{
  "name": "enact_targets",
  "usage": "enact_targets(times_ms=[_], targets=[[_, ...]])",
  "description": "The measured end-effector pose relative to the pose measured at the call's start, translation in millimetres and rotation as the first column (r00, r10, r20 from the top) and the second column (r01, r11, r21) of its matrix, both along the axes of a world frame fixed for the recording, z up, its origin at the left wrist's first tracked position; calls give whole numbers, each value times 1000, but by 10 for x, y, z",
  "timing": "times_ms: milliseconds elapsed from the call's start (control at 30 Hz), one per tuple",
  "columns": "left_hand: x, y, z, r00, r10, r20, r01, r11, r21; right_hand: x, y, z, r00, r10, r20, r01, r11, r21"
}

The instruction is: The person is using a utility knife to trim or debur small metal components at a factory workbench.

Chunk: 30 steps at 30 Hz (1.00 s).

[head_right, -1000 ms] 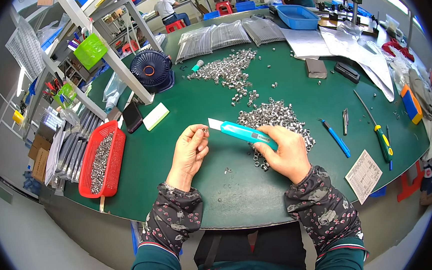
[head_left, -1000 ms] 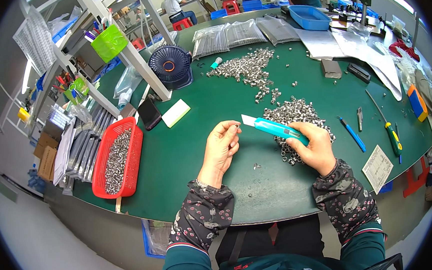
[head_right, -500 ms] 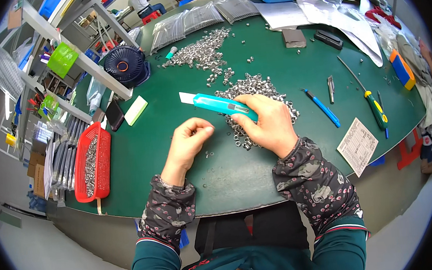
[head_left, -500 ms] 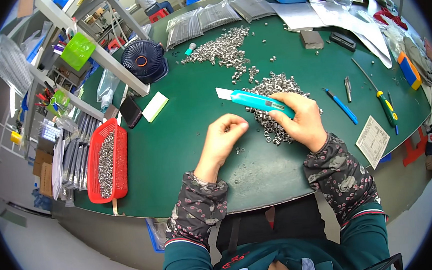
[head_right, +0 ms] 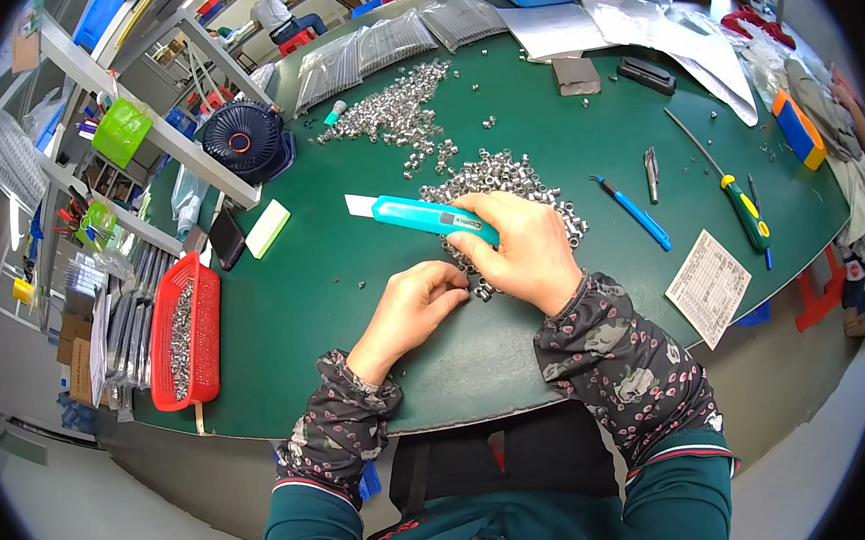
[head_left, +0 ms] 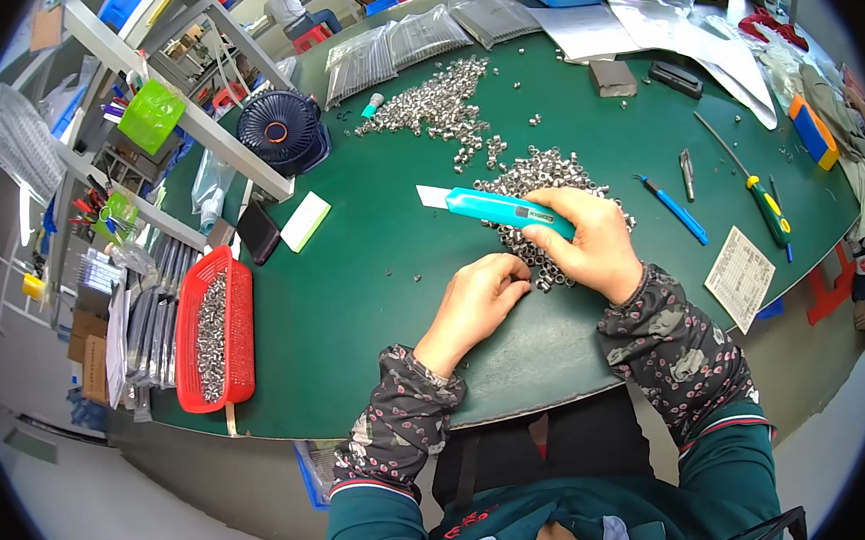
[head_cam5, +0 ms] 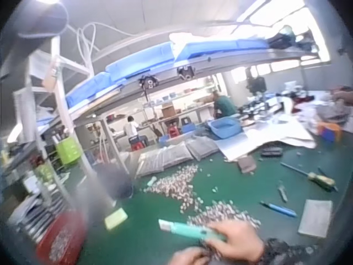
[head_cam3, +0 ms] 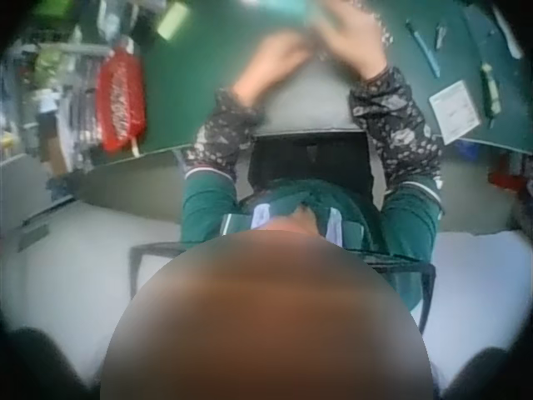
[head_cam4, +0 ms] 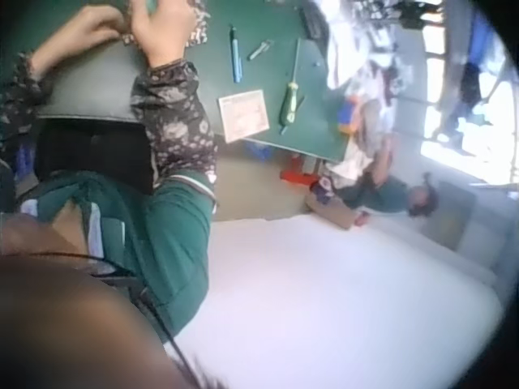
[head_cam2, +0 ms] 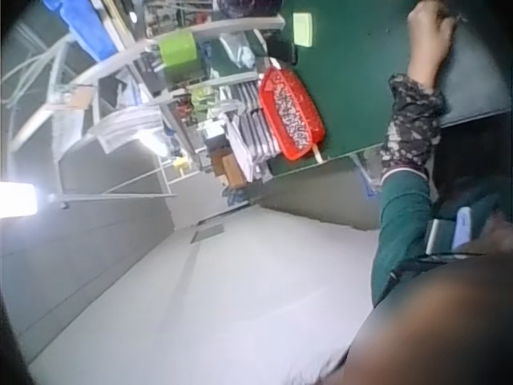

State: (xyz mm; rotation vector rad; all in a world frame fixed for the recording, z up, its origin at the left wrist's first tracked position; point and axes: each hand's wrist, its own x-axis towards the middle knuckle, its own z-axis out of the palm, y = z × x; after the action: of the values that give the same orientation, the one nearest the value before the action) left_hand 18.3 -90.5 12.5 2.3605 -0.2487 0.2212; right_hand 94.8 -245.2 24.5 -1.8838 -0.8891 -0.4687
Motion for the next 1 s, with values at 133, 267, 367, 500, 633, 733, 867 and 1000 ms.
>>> enact_targets(times_ms=[133,267,367,500,633,733,867,1000], targets=[[-41,239,98,933,-78,-352,-234,611,-756,-17,-15,33,1000,-3,28,4,1000,-21],[-25,594,10,958,-209,-197,-182,91,-979,-33,-21,31,999,12,40,-10,999,-38],[-26,701,-23,972,-153,-181,-188,-35,-981,-51,-25,0,999,35,10,-35,997,-64],[1,761,-76,984,-118,-132,-140,-60,-988,-53,-23,9,989,111,-99,-119,990,-81],[4,755,-80,987,-94,-129,-137,-79,-987,-54,-18,-3,978,122,-168,-146,980,-138],[5,744,-77,986,-79,-150,-155,-56,-986,-67,-16,26,969,157,-193,-191,967,-169],[5,754,-102,982,-90,-168,-170,-13,-985,-56,-9,7,971,164,-172,-194,965,-175],[-3,724,-41,986,21,-164,-165,125,-978,-51,-15,1,977,138,-162,-156,982,-107]])
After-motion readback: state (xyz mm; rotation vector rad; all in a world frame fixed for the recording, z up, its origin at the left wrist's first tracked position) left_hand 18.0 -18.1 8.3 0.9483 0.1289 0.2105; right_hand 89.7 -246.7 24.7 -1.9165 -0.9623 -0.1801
